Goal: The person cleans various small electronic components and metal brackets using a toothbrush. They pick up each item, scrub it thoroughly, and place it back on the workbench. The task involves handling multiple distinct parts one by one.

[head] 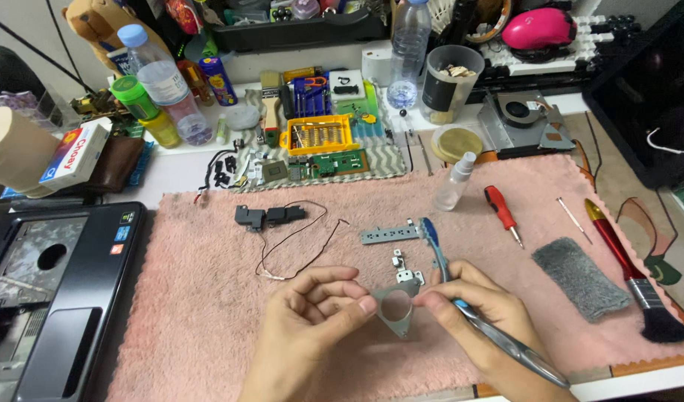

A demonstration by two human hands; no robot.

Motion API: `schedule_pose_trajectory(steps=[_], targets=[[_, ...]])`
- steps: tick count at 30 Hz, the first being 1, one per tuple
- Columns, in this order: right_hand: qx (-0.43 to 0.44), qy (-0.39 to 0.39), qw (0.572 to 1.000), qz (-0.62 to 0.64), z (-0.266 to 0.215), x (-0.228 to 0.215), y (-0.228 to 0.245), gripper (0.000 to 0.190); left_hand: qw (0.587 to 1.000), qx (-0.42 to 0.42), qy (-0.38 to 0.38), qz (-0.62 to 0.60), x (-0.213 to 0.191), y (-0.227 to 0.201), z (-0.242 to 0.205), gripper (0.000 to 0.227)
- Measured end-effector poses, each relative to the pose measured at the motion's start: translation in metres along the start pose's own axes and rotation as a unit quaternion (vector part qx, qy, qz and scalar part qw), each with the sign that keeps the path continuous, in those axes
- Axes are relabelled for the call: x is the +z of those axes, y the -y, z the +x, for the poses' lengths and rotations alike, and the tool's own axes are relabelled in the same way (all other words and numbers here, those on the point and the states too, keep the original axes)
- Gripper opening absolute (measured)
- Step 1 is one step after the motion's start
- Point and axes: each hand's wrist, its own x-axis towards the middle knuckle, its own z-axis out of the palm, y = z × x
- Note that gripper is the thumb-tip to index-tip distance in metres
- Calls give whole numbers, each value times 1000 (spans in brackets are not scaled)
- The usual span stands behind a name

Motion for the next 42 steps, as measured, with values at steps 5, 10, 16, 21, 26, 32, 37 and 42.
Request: schedule_pose_trajectory(steps=[5, 10, 16, 21, 26, 32, 37, 42], targets=[[-36, -25, 999, 4, 3, 8, -10, 25, 999, -36, -7, -36, -4, 6, -3, 45], [-12, 8, 996, 86, 5, 7, -8, 15, 992, -71, 52, -94, -20, 16, -3, 49], [2, 72, 979, 189, -2, 20, 2, 20, 919, -142, 331, -162, -27, 8, -12, 74], [121, 21, 939, 322, -4, 25, -19, 14, 884, -171, 380, -212, -15, -17, -29, 92], [94, 49, 947, 304, -2, 27, -9, 17, 881, -182, 379, -215, -16, -2, -24, 104], [92, 61, 952, 287, -3, 19, -18, 20, 885, -169, 401, -164, -15, -14, -27, 107], [45, 93, 958, 267, -2, 15, -10, 24, 887, -148, 420, -119, -12, -16, -28, 99], [21, 100, 978, 181, 0, 11, -4, 26, 888, -97, 434, -116, -14, -7, -23, 89]])
